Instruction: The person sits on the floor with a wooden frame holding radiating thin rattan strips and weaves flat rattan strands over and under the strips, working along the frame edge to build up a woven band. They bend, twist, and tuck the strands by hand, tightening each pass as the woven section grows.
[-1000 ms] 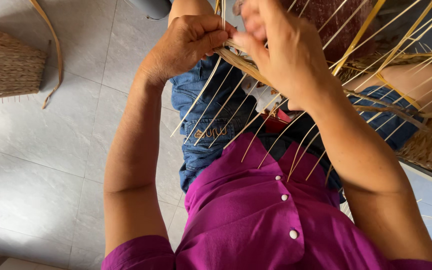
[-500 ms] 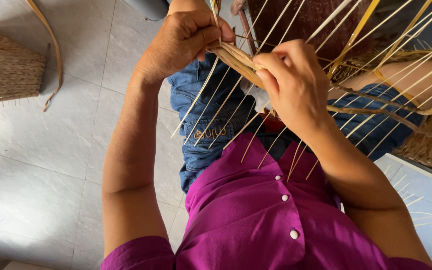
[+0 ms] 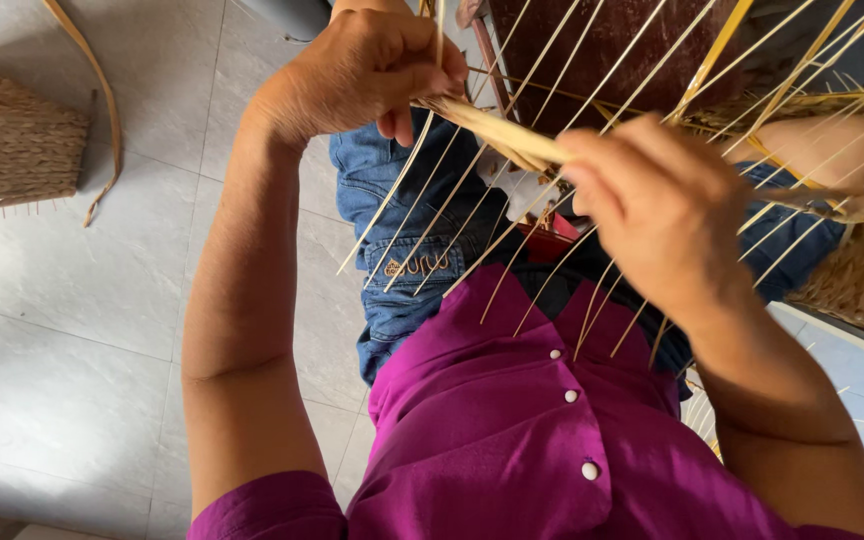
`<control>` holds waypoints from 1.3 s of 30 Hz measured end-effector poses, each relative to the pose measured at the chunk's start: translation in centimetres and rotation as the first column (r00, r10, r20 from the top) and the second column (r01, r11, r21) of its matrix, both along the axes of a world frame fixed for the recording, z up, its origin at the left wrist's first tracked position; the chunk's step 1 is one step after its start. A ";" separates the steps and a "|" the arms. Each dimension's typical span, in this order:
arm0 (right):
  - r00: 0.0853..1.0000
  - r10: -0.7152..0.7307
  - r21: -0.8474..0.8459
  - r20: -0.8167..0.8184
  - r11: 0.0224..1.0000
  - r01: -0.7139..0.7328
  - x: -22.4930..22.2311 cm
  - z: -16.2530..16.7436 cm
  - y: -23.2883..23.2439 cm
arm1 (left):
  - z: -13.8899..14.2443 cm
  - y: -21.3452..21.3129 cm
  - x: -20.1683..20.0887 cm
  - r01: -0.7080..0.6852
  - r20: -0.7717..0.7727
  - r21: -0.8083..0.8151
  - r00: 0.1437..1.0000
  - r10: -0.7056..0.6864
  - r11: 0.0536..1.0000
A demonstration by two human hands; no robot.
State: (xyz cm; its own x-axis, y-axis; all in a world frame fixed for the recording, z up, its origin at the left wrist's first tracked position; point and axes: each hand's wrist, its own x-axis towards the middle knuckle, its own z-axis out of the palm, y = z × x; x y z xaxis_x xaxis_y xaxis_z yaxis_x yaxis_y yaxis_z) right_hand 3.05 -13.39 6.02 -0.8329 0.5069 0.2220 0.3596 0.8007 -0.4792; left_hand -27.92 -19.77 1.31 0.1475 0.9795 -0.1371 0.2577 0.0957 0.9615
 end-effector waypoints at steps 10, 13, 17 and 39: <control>0.981 0.030 0.070 -0.192 0.997 -0.016 -4.1 3.1 -0.5 | -2.2 -0.8 4.1 -0.101 -0.423 0.510 0.835 0.351 0.854; 0.999 -0.040 -0.335 -0.005 0.942 0.036 -5.3 -1.0 0.9 | -2.3 -1.1 4.8 -0.128 -0.471 0.489 0.794 0.385 0.863; 0.983 -0.182 -0.719 0.028 0.680 0.147 -7.4 -5.5 3.8 | -1.7 -1.4 4.0 -0.185 -0.182 0.086 0.963 0.198 0.979; 0.857 -0.143 -0.757 -0.494 0.555 -0.344 -6.1 0.3 5.4 | -1.2 0.8 3.8 -0.143 -0.189 -0.016 0.972 0.138 0.990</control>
